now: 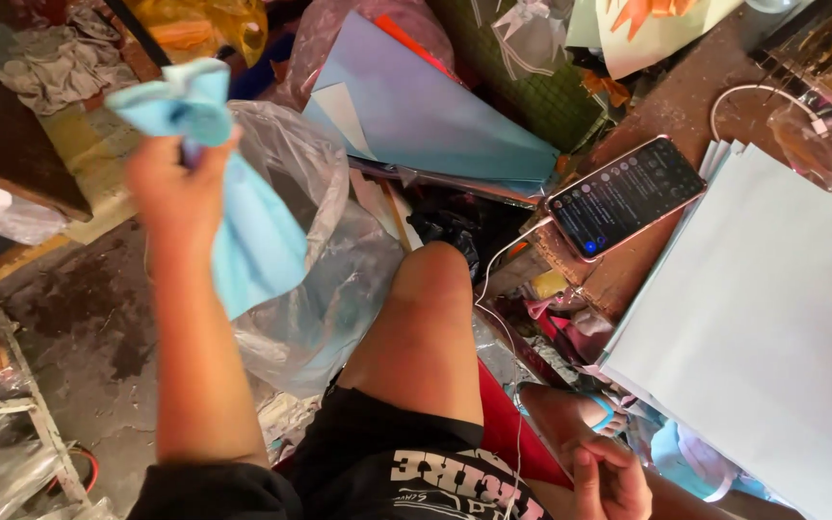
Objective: The person folds a light blue sheet of paper into a flower shape by hand. They fold the paper in half, then into quarters, and finally shape it into a flower.
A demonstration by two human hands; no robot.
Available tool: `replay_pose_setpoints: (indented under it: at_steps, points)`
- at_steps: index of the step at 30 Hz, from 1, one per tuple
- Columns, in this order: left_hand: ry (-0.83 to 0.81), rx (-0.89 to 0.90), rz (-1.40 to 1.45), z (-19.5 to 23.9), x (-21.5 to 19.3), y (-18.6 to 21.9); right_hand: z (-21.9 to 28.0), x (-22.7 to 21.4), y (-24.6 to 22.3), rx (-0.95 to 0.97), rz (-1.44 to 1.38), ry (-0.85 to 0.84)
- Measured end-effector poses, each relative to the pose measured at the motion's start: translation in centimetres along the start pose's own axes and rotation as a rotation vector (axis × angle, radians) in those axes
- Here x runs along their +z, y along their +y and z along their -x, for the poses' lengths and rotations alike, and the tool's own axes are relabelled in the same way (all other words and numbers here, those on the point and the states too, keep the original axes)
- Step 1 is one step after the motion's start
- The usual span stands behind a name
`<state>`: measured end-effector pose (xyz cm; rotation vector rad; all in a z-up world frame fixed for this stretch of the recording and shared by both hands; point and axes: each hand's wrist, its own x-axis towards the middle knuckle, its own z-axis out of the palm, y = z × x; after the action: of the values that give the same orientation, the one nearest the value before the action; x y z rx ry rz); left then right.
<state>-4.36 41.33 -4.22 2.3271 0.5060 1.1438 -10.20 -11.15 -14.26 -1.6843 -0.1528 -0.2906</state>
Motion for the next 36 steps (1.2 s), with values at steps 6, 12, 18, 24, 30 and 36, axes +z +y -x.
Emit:
replay_pose_setpoints:
  at_steps: [6, 12, 18, 24, 30, 36]
  points:
    - [-0.048, 0.077, -0.174, 2.8, 8.3, -9.5, -0.4, 0.3, -1.4, -0.095, 0.18, -0.137]
    - [-0.791, -0.828, 0.03, 6.3, 8.7, -11.4, -0.1, 0.6, -1.1, -0.025, 0.251, -0.202]
    - [-0.864, -1.058, -0.006, 10.2, 9.9, -12.8, -0.1, 1.4, -1.7, 0.09, 0.262, -0.269]
    - [-0.682, -0.891, -0.426, 8.8, 7.7, -9.9, -0.8, 1.5, -2.4, 0.04, 0.318, -0.369]
    - [-0.264, -0.595, -0.233, 6.3, 6.2, -6.7, -1.0, 1.3, -1.9, 0.063, 0.297, -0.389]
    - [-1.149, -0.746, -0.592, 5.9, 7.4, -7.6, -1.3, 0.7, -1.1, -0.041, 0.313, -0.439]
